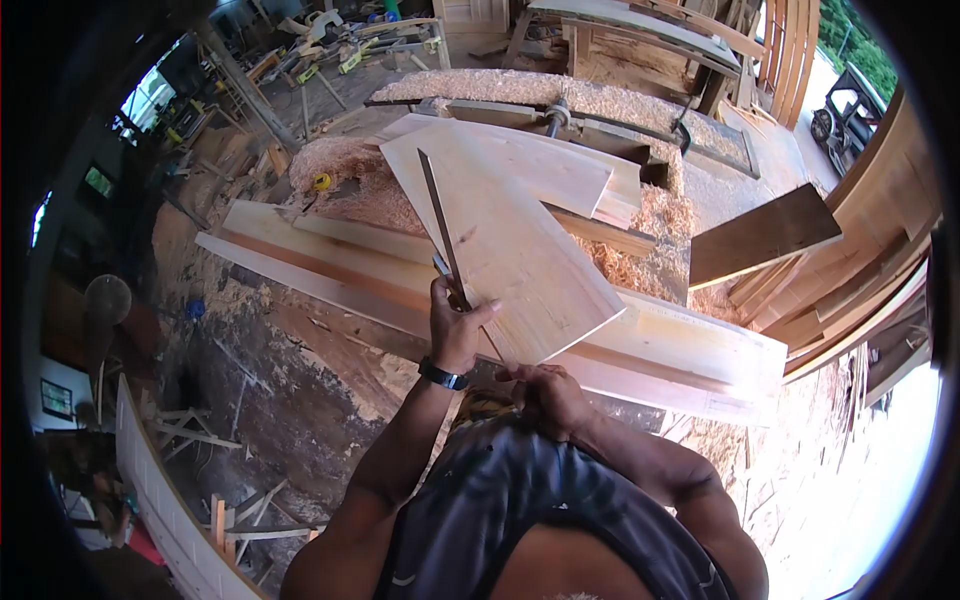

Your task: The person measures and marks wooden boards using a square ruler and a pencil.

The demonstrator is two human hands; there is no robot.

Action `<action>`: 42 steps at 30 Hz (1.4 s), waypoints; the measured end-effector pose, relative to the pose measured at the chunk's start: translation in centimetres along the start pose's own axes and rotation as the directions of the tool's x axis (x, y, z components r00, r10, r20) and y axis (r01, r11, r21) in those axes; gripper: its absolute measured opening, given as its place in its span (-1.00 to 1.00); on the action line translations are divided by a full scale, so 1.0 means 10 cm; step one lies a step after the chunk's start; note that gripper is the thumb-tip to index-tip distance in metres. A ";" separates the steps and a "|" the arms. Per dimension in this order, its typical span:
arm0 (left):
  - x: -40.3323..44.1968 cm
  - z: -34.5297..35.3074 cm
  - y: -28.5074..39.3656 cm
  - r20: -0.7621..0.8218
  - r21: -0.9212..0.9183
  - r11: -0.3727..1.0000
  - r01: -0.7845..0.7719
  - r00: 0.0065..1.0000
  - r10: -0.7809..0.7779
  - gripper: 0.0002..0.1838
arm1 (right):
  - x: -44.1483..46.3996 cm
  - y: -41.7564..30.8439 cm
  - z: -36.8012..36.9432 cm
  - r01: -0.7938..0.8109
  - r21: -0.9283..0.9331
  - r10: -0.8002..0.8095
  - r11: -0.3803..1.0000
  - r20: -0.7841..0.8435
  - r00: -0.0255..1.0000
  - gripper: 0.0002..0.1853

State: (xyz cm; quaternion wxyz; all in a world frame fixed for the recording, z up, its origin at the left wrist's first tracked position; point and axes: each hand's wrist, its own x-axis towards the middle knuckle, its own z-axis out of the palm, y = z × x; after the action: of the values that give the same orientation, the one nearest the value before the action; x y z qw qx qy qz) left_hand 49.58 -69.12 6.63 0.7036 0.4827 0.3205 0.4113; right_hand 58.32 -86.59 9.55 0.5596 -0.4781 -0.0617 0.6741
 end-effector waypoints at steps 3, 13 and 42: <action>-0.14 -0.07 0.01 0.108 0.006 0.998 0.062 0.992 -0.062 -0.35 | -0.13 0.16 0.08 0.010 0.013 -0.010 1.000 -0.029 1.000 -0.63; -0.30 -0.36 -0.05 0.192 0.776 0.621 -0.109 0.979 -0.067 -0.52 | 0.36 0.63 -0.07 -0.346 0.138 0.314 0.928 0.210 0.926 -0.63; -0.25 -0.97 -0.23 0.420 0.794 0.378 -0.477 0.879 0.227 -0.48 | -0.06 0.40 -0.99 -0.021 0.417 -0.097 0.909 0.260 0.961 -0.57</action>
State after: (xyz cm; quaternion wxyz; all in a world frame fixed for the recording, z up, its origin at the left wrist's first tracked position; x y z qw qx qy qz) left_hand 40.82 -67.74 1.43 0.2798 0.8774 0.2860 0.2649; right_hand 62.58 -92.98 2.14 0.6475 -0.2484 -0.0031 0.7205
